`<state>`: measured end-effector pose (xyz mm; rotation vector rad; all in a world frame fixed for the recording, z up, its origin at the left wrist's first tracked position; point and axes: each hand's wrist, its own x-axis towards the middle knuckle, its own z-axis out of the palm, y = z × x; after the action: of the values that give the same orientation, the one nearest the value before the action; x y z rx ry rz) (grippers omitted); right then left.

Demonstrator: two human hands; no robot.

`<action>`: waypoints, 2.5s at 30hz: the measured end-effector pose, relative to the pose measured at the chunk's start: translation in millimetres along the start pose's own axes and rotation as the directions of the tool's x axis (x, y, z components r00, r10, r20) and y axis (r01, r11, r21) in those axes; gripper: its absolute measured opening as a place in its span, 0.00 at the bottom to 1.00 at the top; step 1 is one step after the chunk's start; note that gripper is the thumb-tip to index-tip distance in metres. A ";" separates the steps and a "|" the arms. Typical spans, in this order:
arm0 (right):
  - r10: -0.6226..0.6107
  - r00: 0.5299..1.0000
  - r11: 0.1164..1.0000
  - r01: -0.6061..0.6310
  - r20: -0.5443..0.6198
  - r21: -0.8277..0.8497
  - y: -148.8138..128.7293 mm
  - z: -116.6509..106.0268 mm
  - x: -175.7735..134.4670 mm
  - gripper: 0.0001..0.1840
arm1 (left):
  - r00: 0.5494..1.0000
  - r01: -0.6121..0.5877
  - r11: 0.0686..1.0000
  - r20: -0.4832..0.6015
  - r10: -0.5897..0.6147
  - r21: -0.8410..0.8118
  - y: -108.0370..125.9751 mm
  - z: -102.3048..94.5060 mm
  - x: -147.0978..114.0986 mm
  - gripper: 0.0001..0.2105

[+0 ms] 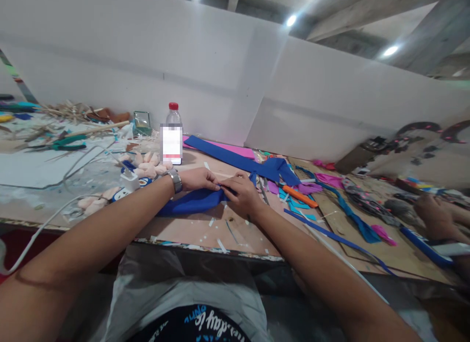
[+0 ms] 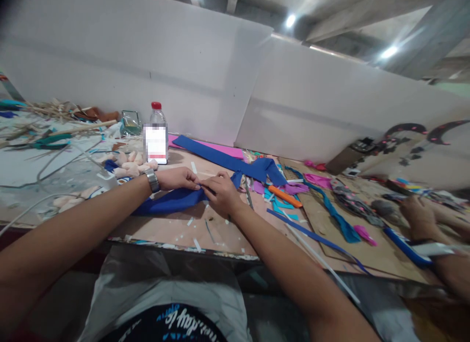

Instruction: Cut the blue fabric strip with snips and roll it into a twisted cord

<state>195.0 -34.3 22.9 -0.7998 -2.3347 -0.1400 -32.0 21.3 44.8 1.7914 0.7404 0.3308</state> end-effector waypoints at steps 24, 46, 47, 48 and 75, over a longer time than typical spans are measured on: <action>-0.053 0.998 0.999 0.053 -0.030 -0.003 3.6 3.0 -1.4 0.09 | 0.992 0.079 0.993 0.096 -0.087 0.083 2.5 -9.1 -2.9 0.07; 0.162 0.984 0.987 -0.163 -0.070 0.000 3.8 6.4 -1.7 0.08 | 0.999 -0.040 0.864 0.017 0.036 0.502 10.1 -7.6 -6.8 0.21; 0.168 0.983 0.986 -0.168 -0.080 0.010 4.3 6.2 -2.2 0.08 | 0.999 -0.033 0.863 0.009 0.033 0.504 9.6 -7.6 -6.5 0.21; 0.169 0.982 0.986 -0.167 -0.088 0.021 4.4 5.8 -2.5 0.08 | 0.999 -0.031 0.863 0.004 0.033 0.504 8.6 -7.7 -6.0 0.21; 0.042 0.999 0.999 -0.042 0.006 0.000 6.6 4.6 -1.7 0.09 | 0.998 -0.043 0.914 -0.025 0.058 0.403 5.0 -5.1 -1.0 0.11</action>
<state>197.3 -28.4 17.6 -0.8495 -2.3215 -0.1198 -34.0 23.6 51.3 2.2020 0.8333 0.2570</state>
